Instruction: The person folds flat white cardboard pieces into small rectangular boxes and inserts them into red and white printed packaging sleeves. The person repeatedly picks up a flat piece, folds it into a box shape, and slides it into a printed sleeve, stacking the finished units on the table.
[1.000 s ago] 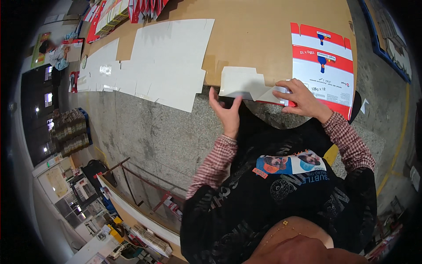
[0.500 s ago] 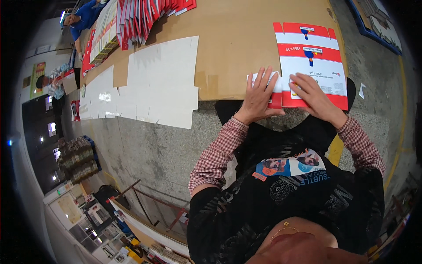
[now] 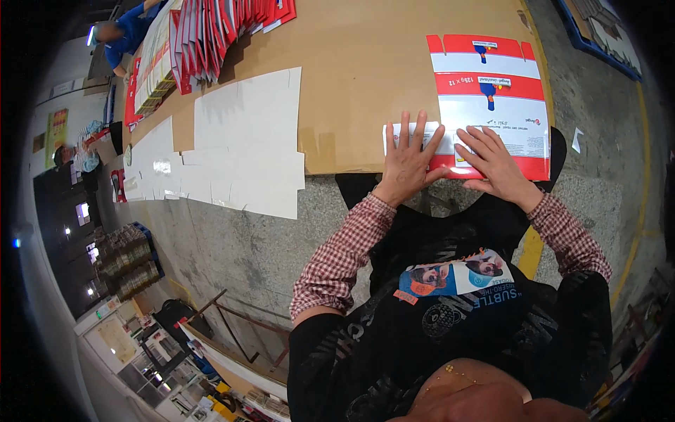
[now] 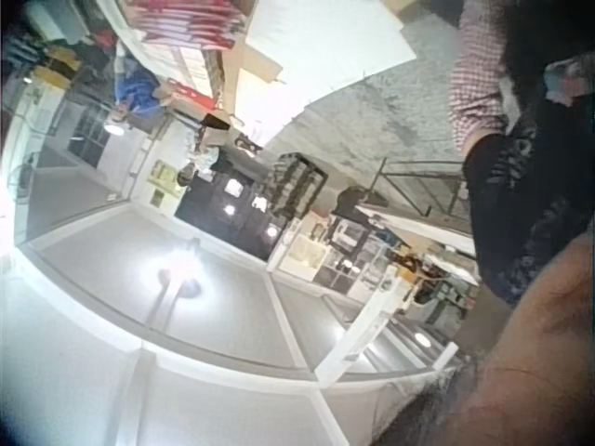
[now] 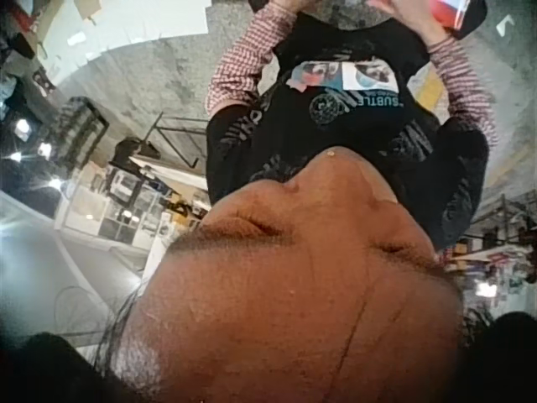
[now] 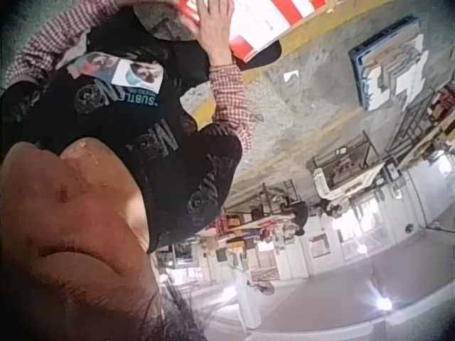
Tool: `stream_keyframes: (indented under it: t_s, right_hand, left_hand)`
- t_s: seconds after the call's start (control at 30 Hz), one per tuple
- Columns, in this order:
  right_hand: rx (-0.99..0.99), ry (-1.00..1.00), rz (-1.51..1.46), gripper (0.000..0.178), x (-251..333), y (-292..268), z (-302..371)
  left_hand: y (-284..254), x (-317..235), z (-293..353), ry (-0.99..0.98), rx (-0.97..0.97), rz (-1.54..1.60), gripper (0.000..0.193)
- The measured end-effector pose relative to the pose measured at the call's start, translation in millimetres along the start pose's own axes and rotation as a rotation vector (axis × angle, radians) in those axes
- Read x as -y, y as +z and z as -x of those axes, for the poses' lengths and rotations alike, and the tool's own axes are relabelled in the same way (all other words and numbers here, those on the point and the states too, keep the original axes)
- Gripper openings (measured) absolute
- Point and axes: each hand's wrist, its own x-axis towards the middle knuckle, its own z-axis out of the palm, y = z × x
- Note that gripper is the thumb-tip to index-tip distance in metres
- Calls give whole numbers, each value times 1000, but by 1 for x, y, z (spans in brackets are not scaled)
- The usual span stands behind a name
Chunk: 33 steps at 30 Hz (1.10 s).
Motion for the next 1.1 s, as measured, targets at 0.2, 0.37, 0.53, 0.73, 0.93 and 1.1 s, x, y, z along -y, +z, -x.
stream_keyframes:
  t_s: [0.2,0.37,0.53,0.73,0.93,1.1]
  right_hand:
    - [-15,26,-133,66,-9,-4,3]
    - [-565,719,-211,43,-35,-10,89]
    - [-1122,824,-1604,45,-31,-11,111]
    - [-710,568,-1303,62,25,59,-15]
    - [-128,467,-1211,54,-165,-45,-50]
    - [-7,402,-538,49,-257,-107,-223]
  left_hand:
    - [3,-7,-5,-64,-37,75,64]
    - [9,-6,-5,-105,-104,77,52]
    - [15,-18,-7,-201,-122,146,54]
    - [3,-67,-24,-335,-394,556,64]
    - [-45,35,67,-566,-565,395,68]
    - [-64,100,178,-816,-350,28,72]
